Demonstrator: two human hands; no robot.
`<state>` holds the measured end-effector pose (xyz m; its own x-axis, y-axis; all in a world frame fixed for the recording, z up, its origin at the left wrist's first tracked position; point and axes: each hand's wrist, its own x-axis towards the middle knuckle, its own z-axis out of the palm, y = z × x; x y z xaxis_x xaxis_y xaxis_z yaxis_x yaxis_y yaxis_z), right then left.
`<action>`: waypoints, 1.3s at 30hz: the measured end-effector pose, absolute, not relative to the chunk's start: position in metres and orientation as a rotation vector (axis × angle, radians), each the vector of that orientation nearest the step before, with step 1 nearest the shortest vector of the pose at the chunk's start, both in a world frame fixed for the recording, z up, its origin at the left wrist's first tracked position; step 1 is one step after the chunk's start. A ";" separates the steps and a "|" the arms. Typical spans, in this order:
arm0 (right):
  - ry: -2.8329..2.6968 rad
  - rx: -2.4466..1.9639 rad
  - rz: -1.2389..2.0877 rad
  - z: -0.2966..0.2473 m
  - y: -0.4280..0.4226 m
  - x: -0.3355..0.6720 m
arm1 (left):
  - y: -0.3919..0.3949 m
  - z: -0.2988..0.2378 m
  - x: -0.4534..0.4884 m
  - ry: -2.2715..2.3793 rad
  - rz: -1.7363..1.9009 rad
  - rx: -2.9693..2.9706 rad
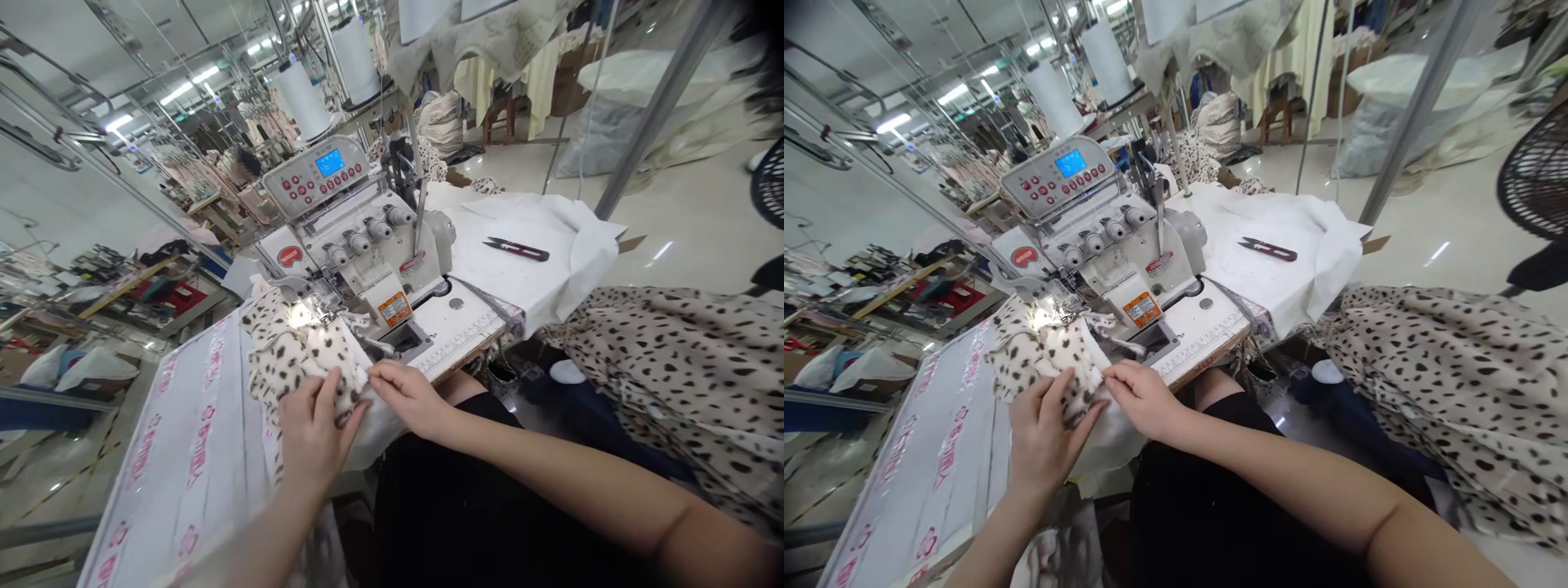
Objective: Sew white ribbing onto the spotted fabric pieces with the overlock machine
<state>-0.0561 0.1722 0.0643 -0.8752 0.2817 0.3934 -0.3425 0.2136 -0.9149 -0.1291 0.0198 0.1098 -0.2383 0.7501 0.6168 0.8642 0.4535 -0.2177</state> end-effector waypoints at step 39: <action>-2.096 -0.106 2.109 0.076 0.192 -0.081 | 0.045 0.128 -0.115 -2.020 0.109 -1.564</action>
<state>-0.0808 0.1917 0.0765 -0.9837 0.1672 0.0663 -0.0674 -0.0007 -0.9977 -0.1154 0.0451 0.1276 -0.1479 0.9098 0.3878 0.8626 0.3105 -0.3994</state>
